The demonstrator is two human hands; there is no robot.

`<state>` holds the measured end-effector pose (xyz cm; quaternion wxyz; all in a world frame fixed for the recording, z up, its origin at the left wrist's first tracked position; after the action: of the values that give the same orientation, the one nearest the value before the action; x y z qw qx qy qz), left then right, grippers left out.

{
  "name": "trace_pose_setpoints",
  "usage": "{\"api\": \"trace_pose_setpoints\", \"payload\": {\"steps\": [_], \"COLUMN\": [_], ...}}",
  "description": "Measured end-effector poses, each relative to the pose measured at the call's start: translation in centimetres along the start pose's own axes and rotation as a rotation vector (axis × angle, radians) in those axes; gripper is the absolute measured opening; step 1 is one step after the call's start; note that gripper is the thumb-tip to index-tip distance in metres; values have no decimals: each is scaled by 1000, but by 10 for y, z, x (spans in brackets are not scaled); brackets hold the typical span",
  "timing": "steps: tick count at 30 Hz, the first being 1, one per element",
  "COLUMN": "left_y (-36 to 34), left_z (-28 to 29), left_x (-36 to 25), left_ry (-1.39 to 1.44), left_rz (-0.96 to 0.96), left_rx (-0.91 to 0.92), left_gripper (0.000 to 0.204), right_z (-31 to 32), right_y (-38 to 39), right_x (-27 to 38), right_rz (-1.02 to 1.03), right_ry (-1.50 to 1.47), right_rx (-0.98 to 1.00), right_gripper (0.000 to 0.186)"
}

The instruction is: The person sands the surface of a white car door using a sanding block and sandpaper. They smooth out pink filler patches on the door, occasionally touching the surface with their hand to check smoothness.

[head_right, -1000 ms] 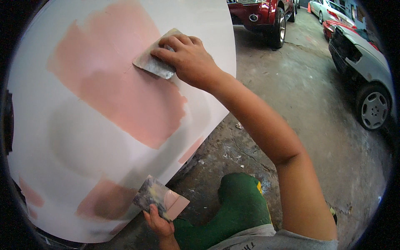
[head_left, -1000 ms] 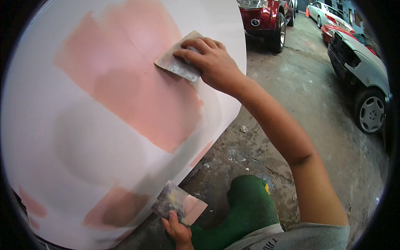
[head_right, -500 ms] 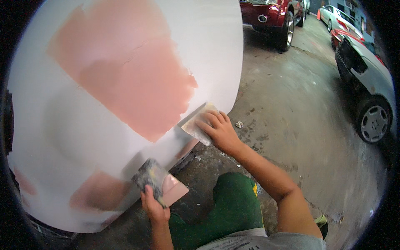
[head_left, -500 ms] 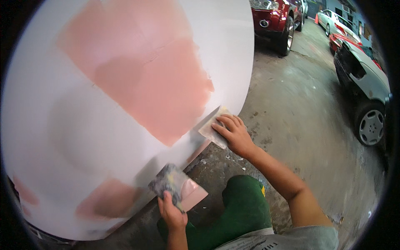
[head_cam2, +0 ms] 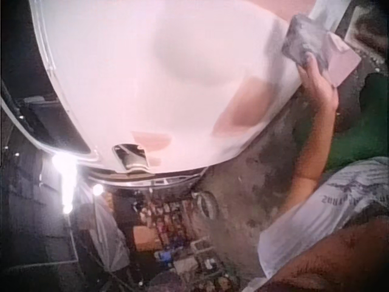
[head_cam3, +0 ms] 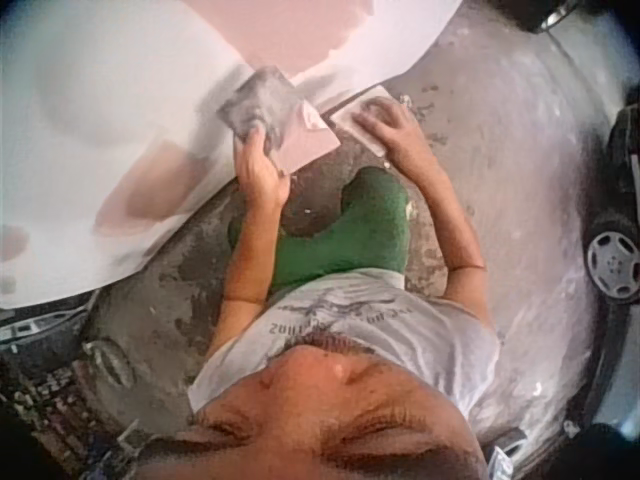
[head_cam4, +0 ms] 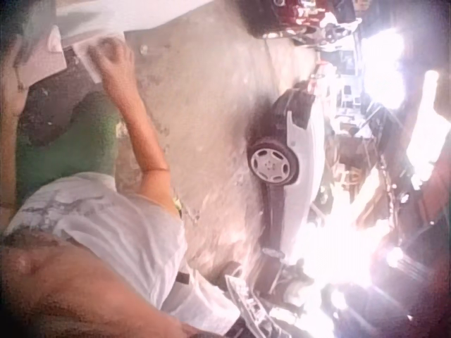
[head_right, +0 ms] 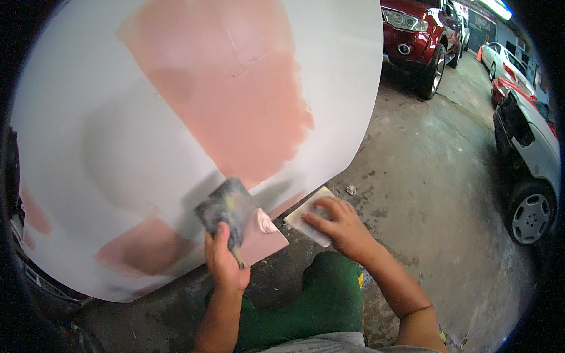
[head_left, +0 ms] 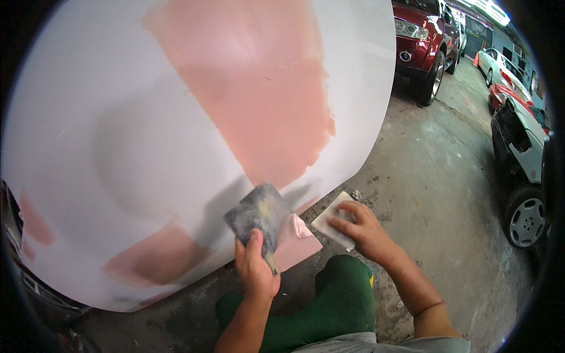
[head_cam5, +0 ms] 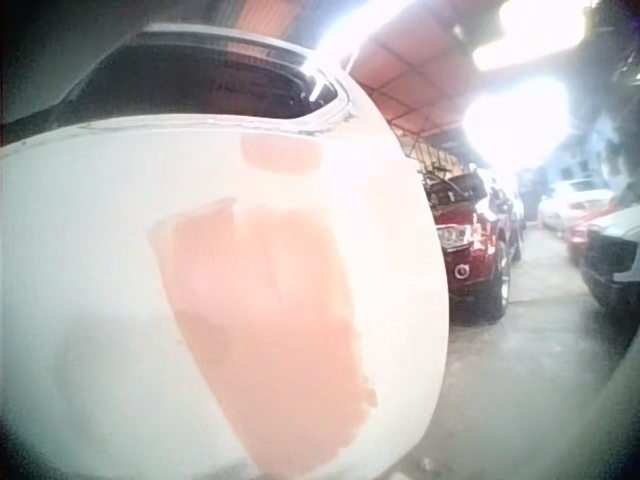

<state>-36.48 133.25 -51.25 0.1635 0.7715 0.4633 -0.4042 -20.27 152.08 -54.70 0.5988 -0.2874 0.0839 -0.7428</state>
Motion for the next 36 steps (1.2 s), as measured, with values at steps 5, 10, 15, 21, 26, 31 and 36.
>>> {"api": "trace_pose_setpoints", "payload": {"steps": [5,10,15,21,26,31,36], "left_y": [4,6,7,13,53,93,101], "left_z": [6,2,0,45,129,202,238], "left_x": [-9,-10,-15,-22,40,117,157], "left_ry": [-274,-504,-592,-446,-466,-286,-100], "left_rz": [-240,-331,-362,-529,-29,402,534], "left_rx": [72,216,177,70,10,-169,-333], "left_gripper": [45,42,39,38,43,47,48], "right_z": [31,31,8,20,108,165,196], "right_y": [-10,-24,-14,-28,-127,-231,-291], "right_x": [43,66,78,37,52,75,80], "right_rz": [101,217,294,84,152,311,332], "right_ry": [141,142,157,148,195,257,372], "right_rx": [-260,-238,-69,-105,-498,-674,-757], "right_gripper": [44,44,45,47,48,54,56]}}
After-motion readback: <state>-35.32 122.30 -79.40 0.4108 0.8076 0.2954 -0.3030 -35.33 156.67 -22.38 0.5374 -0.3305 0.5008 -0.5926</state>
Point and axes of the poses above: each hand's wrist, its own y-axis away from the middle knuckle, its own z-axis out of the back of the hand, x = y × z, the point moved 1 cm from there along -y, towards the middle knuckle, and after that the axes turned 3 degrees about -z, right-handed, at the moved point
